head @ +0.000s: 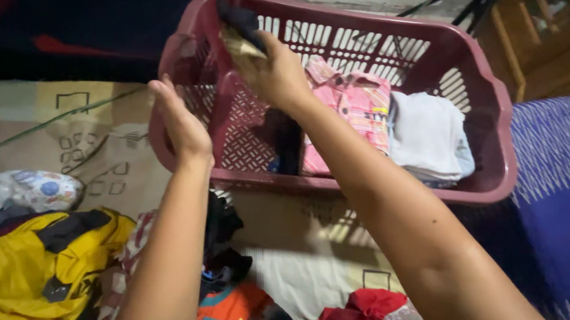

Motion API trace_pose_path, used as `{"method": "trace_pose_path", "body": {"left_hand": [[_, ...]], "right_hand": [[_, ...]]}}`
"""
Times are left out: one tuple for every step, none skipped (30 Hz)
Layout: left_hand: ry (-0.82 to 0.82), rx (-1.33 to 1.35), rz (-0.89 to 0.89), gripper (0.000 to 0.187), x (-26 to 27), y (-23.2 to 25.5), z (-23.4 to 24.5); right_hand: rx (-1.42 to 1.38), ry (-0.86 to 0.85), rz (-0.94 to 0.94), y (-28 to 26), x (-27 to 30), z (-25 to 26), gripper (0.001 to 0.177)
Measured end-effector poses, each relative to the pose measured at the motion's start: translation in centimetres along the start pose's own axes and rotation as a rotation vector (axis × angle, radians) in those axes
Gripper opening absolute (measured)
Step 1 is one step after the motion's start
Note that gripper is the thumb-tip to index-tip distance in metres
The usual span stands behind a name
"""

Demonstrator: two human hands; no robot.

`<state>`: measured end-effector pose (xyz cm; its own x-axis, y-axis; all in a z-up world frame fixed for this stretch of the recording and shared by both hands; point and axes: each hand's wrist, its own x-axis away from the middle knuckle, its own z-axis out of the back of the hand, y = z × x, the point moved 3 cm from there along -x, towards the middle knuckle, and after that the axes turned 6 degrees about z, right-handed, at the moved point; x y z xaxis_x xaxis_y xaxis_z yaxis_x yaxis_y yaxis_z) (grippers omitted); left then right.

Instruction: The person folds several clean garments on a blue patterned table and places them into a maroon laundry basket. Items include a pink plaid shirt, a blue t-shirt, red and white striped shorts, a red t-shirt, and a red and white checkered shirt.

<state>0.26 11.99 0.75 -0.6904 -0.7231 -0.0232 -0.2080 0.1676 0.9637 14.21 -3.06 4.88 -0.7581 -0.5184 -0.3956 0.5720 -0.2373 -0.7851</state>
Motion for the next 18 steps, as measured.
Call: {"method": "trace_pose_path", "body": {"left_hand": [[0.003,-0.011,-0.007,0.099,0.2,0.2,-0.1],[0.007,-0.021,-0.013,0.099,0.3,0.4,-0.2],[0.01,-0.032,-0.02,0.099,0.5,0.6,-0.3],[0.015,-0.05,-0.011,0.098,0.5,0.8,-0.4],[0.02,-0.067,-0.002,0.097,0.5,0.9,-0.5],[0.025,-0.084,0.006,0.097,0.6,1.0,-0.5],[0.031,-0.106,0.014,0.096,0.7,1.1,-0.6],[0.038,-0.129,0.022,0.095,0.9,1.2,-0.6],[0.044,-0.151,0.031,0.094,1.0,1.4,-0.6],[0.047,-0.151,0.028,0.094,1.1,1.6,-0.5],[0.045,-0.146,0.03,0.094,1.3,1.7,-0.6],[0.044,-0.142,0.031,0.093,1.5,1.8,-0.7],[0.038,-0.147,0.03,0.094,1.6,2.0,-0.8],[0.033,-0.153,0.028,0.094,1.7,2.2,-0.9],[0.026,-0.159,0.027,0.094,1.7,2.3,-0.9],[0.023,-0.162,0.033,0.094,1.8,2.3,-0.9],[0.016,-0.163,0.041,0.094,1.7,2.2,-0.9],[0.009,-0.164,0.048,0.094,1.7,2.1,-1.0]], "right_hand": [[0.186,0.025,0.155,-0.3,-0.1,-0.8,0.044],[0.251,-0.013,0.187,-0.2,0.3,-2.0,0.044],[0.315,-0.051,0.219,-0.1,1.2,-3.5,0.045],[0.379,-0.088,0.251,0.3,2.3,-4.9,0.047],[0.457,-0.302,0.134,1.3,3.3,-6.5,0.042],[0.532,-0.516,0.017,2.5,4.4,-7.9,0.036],[0.543,-0.648,-0.041,3.4,5.4,-8.9,0.04],[0.552,-0.779,-0.1,4.3,6.2,-9.7,0.045],[0.554,-0.853,-0.052,4.8,6.6,-10.2,0.048],[0.555,-0.927,-0.003,5.1,7.0,-10.7,0.05],[0.56,-0.999,0.039,5.2,7.5,-10.8,0.053],[0.479,-1.059,-0.009,5.2,7.8,-10.7,0.059],[0.4,-1.115,-0.056,4.8,7.9,-10.6,0.065],[0.321,-1.17,-0.104,4.0,8.1,-10.4,0.072],[0.298,-1.105,-0.04,2.9,8.0,-9.8,0.066],[0.276,-1.04,0.024,1.6,7.9,-9.1,0.06],[0.257,-0.971,0.084,0.2,7.8,-8.0,0.055],[0.166,-0.818,0.148,-1.4,7.7,-6.5,0.047]]}}
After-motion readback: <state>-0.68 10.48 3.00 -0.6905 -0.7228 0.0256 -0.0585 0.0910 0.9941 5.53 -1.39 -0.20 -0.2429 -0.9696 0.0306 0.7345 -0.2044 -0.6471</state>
